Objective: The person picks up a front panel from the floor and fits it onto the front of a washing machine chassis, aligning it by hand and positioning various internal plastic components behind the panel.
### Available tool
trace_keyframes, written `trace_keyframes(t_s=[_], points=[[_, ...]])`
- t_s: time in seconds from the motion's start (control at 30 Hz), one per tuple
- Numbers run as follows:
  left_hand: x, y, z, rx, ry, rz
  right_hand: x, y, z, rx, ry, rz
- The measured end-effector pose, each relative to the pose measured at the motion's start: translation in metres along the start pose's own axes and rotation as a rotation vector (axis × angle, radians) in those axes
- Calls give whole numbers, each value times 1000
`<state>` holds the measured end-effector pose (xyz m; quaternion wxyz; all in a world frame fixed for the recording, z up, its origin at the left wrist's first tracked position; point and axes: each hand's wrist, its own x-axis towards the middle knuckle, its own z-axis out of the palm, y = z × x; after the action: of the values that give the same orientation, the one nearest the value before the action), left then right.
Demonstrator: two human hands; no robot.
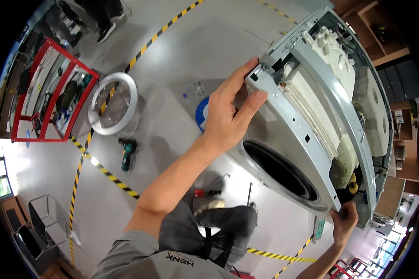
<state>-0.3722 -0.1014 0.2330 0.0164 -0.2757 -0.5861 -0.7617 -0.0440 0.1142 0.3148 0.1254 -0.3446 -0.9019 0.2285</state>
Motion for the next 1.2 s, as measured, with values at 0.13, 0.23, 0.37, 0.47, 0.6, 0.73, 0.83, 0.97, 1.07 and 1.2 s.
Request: trace_keyframes(t_s=[0.13,0.23,0.37,0.47,0.6,0.73,0.83,0.97,1.07,1.2], points=[[0,-14,0,-87,-13,68,-5,15,6,89,77,-23],[1,-24,3,-166,3,186,-9,25,12,101,121,-75],[4,-30,1,-113,-13,235,-13,30,17,114,141,-113],[2,-35,2,-126,33,312,-15,38,24,99,148,-159],[-1,-40,-3,-71,-8,342,-15,39,29,79,149,-181],[-27,-66,-21,49,-73,180,-19,37,33,111,206,-169],[-45,-82,-22,-34,-39,48,-18,36,24,93,185,-184],[-49,-78,-18,-135,-4,3,-18,22,17,40,177,-200],[-49,-79,-13,-193,15,13,-21,15,14,39,201,-209],[-45,-71,-9,-188,42,-2,-22,11,4,-29,196,-216]])
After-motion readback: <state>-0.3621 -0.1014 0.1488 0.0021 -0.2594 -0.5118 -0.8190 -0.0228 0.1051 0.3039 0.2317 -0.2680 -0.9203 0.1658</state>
